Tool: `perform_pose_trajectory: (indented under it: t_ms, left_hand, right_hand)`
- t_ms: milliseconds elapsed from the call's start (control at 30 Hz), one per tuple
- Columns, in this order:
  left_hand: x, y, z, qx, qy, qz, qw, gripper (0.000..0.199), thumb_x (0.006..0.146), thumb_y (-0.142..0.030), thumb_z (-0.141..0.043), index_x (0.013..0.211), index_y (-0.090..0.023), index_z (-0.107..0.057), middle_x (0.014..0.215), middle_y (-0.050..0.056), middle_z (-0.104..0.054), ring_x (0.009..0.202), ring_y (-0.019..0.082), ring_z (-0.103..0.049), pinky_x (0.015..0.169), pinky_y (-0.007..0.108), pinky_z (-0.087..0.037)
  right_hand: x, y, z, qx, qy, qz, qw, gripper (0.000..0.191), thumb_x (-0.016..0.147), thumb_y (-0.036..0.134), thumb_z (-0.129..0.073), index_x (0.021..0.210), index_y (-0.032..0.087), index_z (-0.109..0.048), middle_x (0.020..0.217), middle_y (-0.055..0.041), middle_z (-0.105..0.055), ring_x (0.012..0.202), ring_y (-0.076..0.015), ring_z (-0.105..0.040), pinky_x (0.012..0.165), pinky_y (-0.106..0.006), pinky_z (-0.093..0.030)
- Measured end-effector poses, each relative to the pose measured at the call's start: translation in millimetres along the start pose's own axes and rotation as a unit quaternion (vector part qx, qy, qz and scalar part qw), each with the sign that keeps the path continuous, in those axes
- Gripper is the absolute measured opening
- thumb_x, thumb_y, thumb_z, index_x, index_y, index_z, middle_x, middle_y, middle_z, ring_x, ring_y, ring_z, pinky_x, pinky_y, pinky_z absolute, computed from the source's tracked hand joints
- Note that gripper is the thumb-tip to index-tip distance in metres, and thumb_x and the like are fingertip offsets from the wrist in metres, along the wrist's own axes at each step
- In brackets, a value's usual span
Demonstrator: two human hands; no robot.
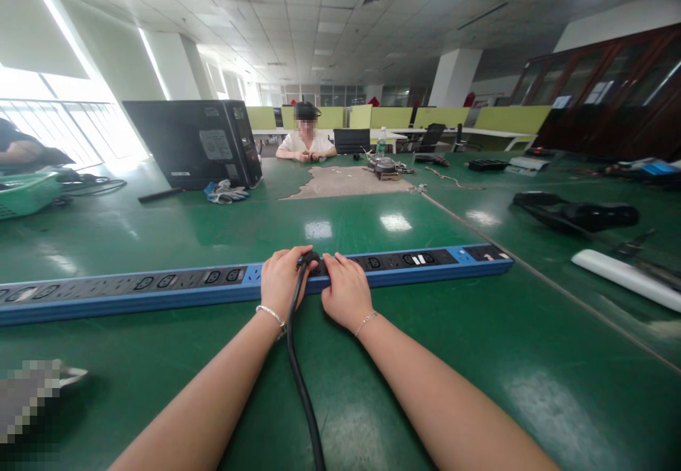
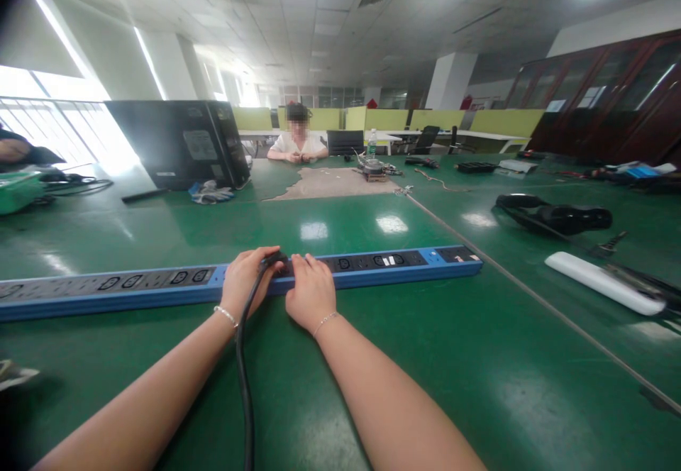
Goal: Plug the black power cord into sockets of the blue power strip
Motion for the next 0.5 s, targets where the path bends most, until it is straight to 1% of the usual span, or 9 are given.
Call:
perform_pose_trajectory:
  t_ms: [133,233,367,500]
  left_hand:
    - [-3,-1,-1.5,0.021,-0.018,-0.021,0.999,0.031,0.082,-0.041,-0.048,0.108,-0.027,-0.058,0.096,0.004,-0.066,0.096,0.022,-0.056,0.085,0.037,-0.041]
    - [-6,-6,0.4,0.035,-0.035,-0.061,0.997,0.03,0.084,-0.039,-0.046,0.108,-0.027,-0.058,0.096,0.004,-0.066,0.097,0.021,-0.055,0.087,0.037,-0.038]
    - [-9,-12,4.1,0.046,-0.03,-0.109,0.993,0.031,0.085,-0.037,-0.044,0.11,-0.026,-0.056,0.101,0.004,-0.067,0.102,0.022,-0.053,0.091,0.039,-0.035]
    - [-10,-14,6.5,0.059,-0.028,-0.12,0.991,0.031,0.085,-0.036,-0.043,0.112,-0.027,-0.056,0.105,0.004,-0.066,0.104,0.023,-0.052,0.094,0.041,-0.033]
  right_hand:
    - [0,0,0,0.002,-0.003,-0.001,1.0,0.058,0.07,0.015,-0.045,0.127,0.009,-0.046,0.126,-0.0085,-0.054,0.121,-0.0218,-0.04,0.103,-0.035,-0.024]
    - [0,0,0,0.004,-0.001,-0.003,1.0,0.057,0.07,0.015,-0.045,0.127,0.01,-0.046,0.126,-0.0089,-0.054,0.122,-0.0216,-0.04,0.104,-0.035,-0.024]
    - [1,1,1,0.009,0.001,-0.005,1.0,0.057,0.07,0.015,-0.045,0.127,0.011,-0.046,0.127,-0.0095,-0.054,0.122,-0.0211,-0.04,0.104,-0.036,-0.024]
    - [1,0,0,0.013,-0.002,-0.003,1.0,0.057,0.071,0.015,-0.046,0.127,0.011,-0.046,0.126,-0.0094,-0.054,0.122,-0.0213,-0.039,0.104,-0.036,-0.024]
Point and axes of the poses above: each hand's wrist, its own x-axis towards the middle knuckle, its own z-axis out of the back of the hand, y = z × x, the point moved 2 cm from there along x, towards the middle knuckle
